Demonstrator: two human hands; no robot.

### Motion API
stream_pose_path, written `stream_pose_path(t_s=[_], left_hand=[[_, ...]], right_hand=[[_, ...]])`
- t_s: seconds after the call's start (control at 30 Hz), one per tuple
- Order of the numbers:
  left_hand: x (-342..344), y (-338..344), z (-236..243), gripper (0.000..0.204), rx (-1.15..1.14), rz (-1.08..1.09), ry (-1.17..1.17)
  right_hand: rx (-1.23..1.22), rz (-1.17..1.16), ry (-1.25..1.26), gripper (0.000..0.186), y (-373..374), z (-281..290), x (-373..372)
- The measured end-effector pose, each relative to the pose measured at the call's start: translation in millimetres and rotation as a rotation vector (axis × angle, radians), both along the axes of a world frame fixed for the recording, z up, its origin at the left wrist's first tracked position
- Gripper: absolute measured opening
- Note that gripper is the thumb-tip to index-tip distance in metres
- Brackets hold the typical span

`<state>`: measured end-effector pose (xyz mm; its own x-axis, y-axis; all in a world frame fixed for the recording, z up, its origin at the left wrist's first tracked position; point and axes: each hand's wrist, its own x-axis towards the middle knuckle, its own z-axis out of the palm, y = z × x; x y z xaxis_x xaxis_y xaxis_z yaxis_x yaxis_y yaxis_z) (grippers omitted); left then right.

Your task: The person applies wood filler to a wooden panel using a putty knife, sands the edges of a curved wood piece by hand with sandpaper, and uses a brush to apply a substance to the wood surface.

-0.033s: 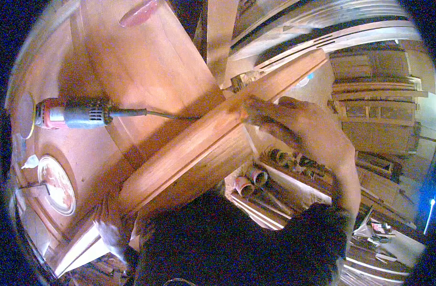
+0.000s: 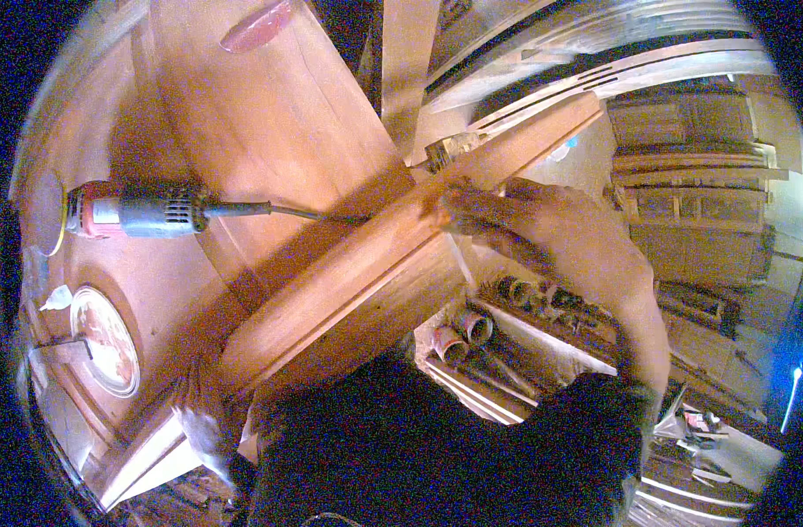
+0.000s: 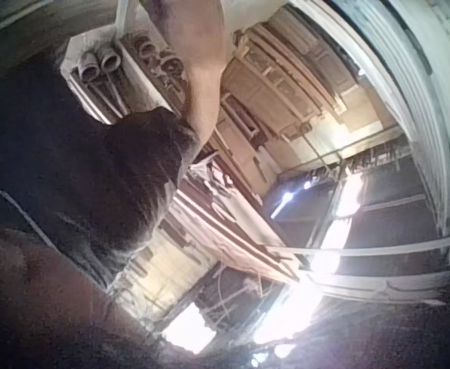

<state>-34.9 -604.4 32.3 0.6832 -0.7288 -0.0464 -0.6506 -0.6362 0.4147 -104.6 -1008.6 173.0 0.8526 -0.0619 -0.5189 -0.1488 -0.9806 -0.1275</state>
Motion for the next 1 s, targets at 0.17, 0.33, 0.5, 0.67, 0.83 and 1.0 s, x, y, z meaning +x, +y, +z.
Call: stream_pose_path(t_s=[0.17,0.33,0.5,0.67,0.83,1.0], left_hand=[[2,3,2,0.057,0.128,-0.014,0.004],[-4,1,-2,0.048,0.089,0.015,0.007],[0,2,3,0.046,0.023,-0.001,-0.025],[-2,-11,1,0.047,-0.023,0.044,-0.01],[-1,-17,10,0.042,0.003,0.099,-0.005],[2,-26,13,0.036,-0.063,0.12,-0.002]], right_hand=[[-0.141,0.246,0.112,0.038,11,-5,31],[-0.263,0.262,0.209,0.045,-3,-1,30],[-0.225,0.164,0.227,0.047,-29,11,39],[0.1,0.288,0.201,0.044,-28,5,42],[-0.077,0.508,0.287,0.033,-4,3,70],[-0.231,0.431,0.322,0.04,-12,9,65]])
